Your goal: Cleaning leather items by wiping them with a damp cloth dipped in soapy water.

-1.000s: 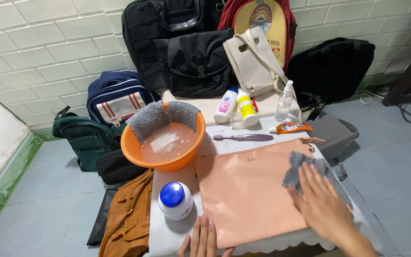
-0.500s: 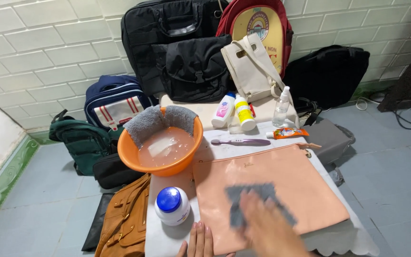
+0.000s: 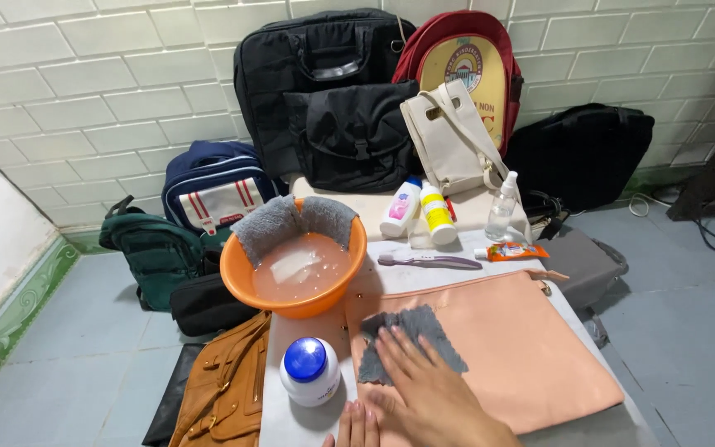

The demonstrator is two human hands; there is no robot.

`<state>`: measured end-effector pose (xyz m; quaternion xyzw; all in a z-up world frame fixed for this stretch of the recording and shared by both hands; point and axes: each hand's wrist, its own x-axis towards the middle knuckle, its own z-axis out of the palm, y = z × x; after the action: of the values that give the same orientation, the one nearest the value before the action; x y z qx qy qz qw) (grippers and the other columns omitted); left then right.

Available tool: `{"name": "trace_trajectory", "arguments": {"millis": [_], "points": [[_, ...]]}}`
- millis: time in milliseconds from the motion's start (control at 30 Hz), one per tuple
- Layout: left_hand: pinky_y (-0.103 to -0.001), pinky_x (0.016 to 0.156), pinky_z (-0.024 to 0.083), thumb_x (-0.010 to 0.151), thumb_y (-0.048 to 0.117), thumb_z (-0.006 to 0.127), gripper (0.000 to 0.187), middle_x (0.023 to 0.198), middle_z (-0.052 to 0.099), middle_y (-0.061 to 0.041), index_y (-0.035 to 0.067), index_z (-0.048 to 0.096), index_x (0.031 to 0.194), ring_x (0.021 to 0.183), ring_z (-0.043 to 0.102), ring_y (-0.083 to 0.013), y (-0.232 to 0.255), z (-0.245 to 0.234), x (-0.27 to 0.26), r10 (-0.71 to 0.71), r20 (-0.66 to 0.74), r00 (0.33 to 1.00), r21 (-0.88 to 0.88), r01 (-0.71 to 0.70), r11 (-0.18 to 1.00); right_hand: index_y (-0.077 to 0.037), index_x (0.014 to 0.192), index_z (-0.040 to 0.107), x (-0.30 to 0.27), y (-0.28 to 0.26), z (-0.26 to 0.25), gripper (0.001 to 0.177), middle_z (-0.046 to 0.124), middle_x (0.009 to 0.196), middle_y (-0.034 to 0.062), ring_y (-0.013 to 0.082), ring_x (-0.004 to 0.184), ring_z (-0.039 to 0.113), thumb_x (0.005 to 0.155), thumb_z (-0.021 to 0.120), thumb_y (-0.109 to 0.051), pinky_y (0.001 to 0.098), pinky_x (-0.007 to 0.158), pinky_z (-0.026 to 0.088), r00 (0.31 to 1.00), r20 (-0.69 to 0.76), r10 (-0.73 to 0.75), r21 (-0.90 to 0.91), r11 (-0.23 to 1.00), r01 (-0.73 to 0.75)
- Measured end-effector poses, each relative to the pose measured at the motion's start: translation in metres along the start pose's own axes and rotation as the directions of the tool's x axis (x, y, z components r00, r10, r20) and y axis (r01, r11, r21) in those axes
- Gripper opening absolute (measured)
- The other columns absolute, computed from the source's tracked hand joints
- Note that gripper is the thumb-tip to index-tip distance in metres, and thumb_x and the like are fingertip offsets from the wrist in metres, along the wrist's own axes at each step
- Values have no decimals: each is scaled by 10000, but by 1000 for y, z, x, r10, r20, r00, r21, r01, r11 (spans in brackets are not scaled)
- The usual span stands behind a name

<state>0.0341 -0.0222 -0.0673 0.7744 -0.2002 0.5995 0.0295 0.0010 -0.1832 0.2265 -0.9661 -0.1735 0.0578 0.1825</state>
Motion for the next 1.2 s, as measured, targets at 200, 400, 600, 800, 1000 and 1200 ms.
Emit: {"name": "trace_trajectory", "arguments": {"millis": [200,400,600,800,1000,1200], "points": [[-521,1190,188,1004,189,615,293,1345,645,-74,162,541,1286,1290,589,-240,6,-3,-7,-44,78,996,-10,45,999,-35,1588,141,42,29,-25,852,15,1722,60,206,1579,-57,1011,173,-661,460,1242,4,970,-52,239,-65,968,-242],[-485,1117,294,982,177,662,285,1287,641,-87,118,556,1239,1222,615,-249,20,119,-6,-33,-44,998,7,34,999,-64,1589,138,8,28,43,865,7,1722,50,212,1578,-64,986,153,-685,491,1239,10,962,-29,271,-80,959,-273],[-442,1029,422,955,163,717,286,1217,637,-103,65,573,1182,1141,646,-261,-10,167,-110,1,-160,987,42,5,999,-98,1590,135,-2,64,190,883,-2,1722,39,219,1578,-72,957,128,-714,529,1236,17,953,20,302,-70,951,-300],[-399,941,550,928,149,772,302,1148,633,-119,12,589,1125,1060,677,-273,21,78,-41,48,-265,963,75,-29,997,-133,1591,132,-45,127,120,901,-11,1723,28,226,1577,-80,927,103,-743,567,1233,23,940,73,334,-52,942,-331],[-258,857,604,989,313,763,405,1073,644,-177,12,550,1158,1011,667,-234,-1,49,39,171,-400,901,85,-149,985,-35,1546,267,-32,83,26,884,120,1695,136,306,1574,43,995,310,-725,559,1211,96,929,-87,361,-4,932,-362],[-359,898,592,969,91,662,187,1122,698,-223,42,563,1121,1067,695,-336,11,40,-2,-114,-197,974,-61,104,993,-14,1570,120,-23,76,29,982,-27,1712,169,294,1569,-93,979,397,-747,557,1193,14,895,-180,407,-87,900,-427]]}}
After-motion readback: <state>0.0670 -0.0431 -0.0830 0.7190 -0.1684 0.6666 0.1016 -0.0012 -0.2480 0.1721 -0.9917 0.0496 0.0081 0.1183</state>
